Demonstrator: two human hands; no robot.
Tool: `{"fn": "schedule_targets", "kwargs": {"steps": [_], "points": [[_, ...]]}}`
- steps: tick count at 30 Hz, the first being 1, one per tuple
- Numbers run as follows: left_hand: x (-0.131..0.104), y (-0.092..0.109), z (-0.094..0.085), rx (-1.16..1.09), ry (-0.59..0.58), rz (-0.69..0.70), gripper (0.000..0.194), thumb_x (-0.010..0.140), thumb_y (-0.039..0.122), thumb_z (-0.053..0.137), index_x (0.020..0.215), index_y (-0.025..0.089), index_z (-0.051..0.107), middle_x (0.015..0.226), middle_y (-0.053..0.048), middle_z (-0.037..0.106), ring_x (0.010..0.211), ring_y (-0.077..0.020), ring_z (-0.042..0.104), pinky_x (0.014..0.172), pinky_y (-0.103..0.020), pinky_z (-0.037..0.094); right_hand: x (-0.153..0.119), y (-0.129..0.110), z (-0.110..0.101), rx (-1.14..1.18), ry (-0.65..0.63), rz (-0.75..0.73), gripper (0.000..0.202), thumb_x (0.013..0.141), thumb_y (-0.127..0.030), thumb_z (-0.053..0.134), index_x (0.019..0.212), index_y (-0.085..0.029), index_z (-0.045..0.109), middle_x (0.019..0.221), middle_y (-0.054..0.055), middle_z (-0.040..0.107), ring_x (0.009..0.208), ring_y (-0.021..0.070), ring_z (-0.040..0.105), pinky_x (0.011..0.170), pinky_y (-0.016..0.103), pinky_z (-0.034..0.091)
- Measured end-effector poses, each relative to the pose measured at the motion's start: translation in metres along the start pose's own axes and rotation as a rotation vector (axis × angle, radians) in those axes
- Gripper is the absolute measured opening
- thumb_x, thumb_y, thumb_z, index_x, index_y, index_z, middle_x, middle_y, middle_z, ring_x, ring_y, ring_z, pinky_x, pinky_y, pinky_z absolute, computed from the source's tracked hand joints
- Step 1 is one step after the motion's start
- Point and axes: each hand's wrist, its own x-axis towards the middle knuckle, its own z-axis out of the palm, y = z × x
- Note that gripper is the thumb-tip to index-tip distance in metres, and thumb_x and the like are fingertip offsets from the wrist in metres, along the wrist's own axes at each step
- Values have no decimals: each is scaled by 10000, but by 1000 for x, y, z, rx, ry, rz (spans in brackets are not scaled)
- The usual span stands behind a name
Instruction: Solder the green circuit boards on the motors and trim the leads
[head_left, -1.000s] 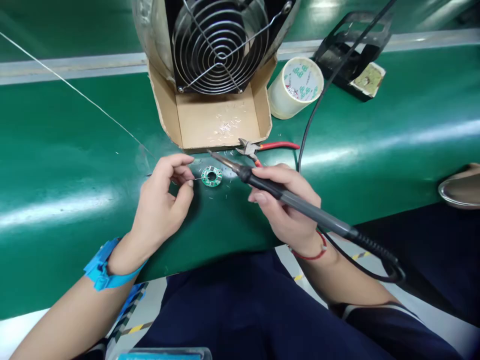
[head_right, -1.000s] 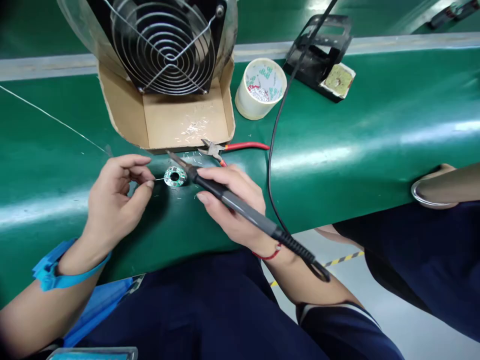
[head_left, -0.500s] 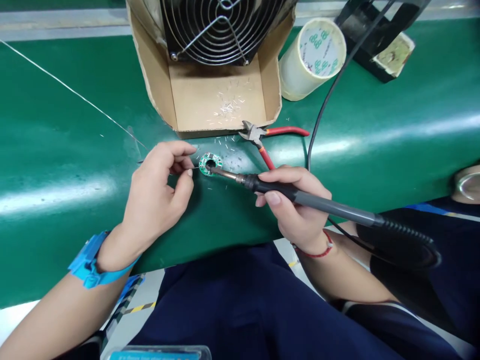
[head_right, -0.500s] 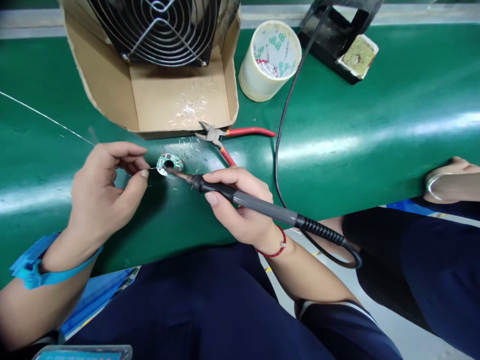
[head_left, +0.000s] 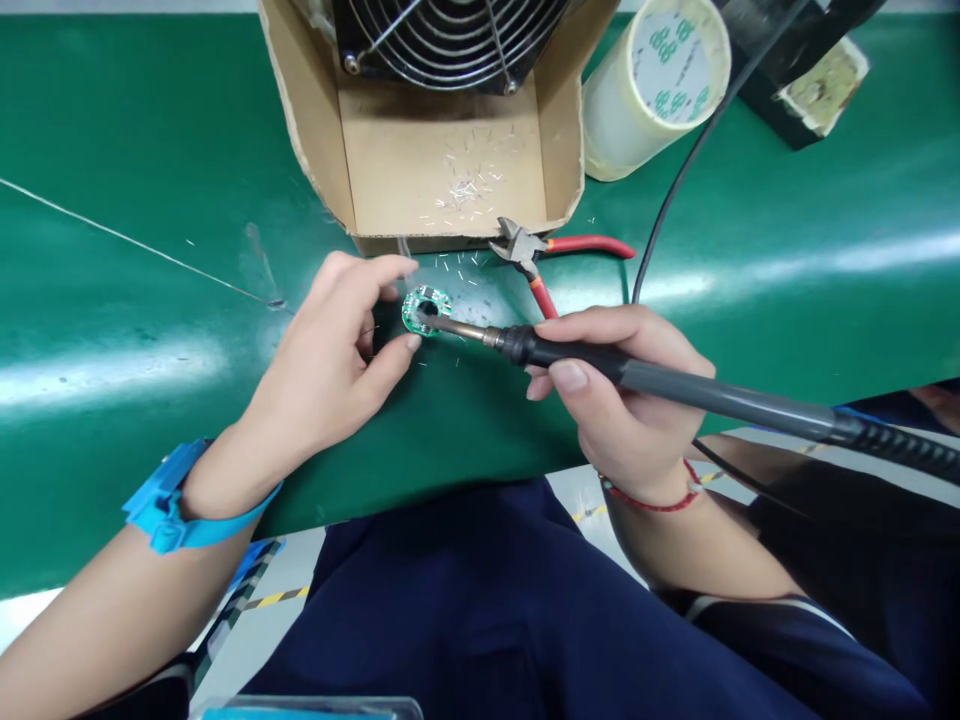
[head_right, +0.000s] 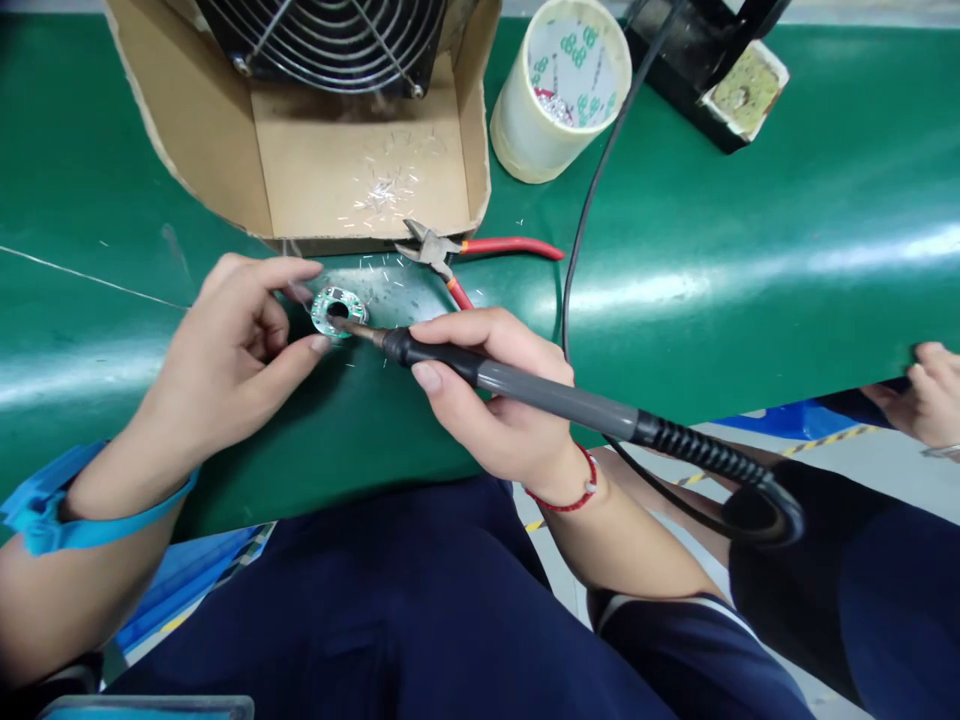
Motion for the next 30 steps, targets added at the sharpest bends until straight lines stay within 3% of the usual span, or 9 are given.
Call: {"fn": "schedule_targets", "kwargs": {"steps": [6, 12, 17, 24, 30], "points": [[2, -3, 1, 46, -39, 20, 427, 926, 154, 666, 1343, 243, 644, 1004, -34, 627, 773, -168, 602, 732, -335, 571, 8, -6, -3, -68, -11, 8, 118, 972, -368, 723, 1047, -289, 770, 938, 7, 810, 713, 195, 753, 676, 379, 646], [2, -2, 0, 23, -54, -1, 431, 927, 148, 663, 1344, 258, 642, 1009, -44, 619, 782, -184, 605, 741, -354, 576, 11, -8, -4, -22, -6, 6, 114, 975, -354, 726, 1068, -303, 768, 827, -22, 771, 589, 159, 689, 565, 339, 584], [2, -2, 0, 9, -57, -8, 435, 915, 138, 680, 1335, 250, 644, 1010, -43, 616, 751, -173, 586, 724, -353, 560, 10, -9, -5, -51, -42, -4, 101, 988, -353, 709, 1057, -305, 765, 898, -14, 791, 666, 179, 722, 606, 357, 604], [2, -1, 0, 9, -62, -33, 415, 922, 158, 671, 1318, 278, 640, 1001, -30, 611, 782, -179, 599, 756, -356, 559, 10, -10, -8, -75, -36, 22, 126, 981, -393, 712, 1039, -295, 768, 864, -13, 794, 615, 162, 704, 553, 328, 591], [2, -1, 1, 28, -50, -32, 428, 908, 161, 661, 1316, 291, 656, 1017, -40, 636, 757, -174, 591, 743, -346, 565, 9, -18, -8, -97, -36, 65, 121, 971, -393, 720, 1021, -300, 779, 856, -2, 787, 628, 186, 712, 575, 374, 611]]}}
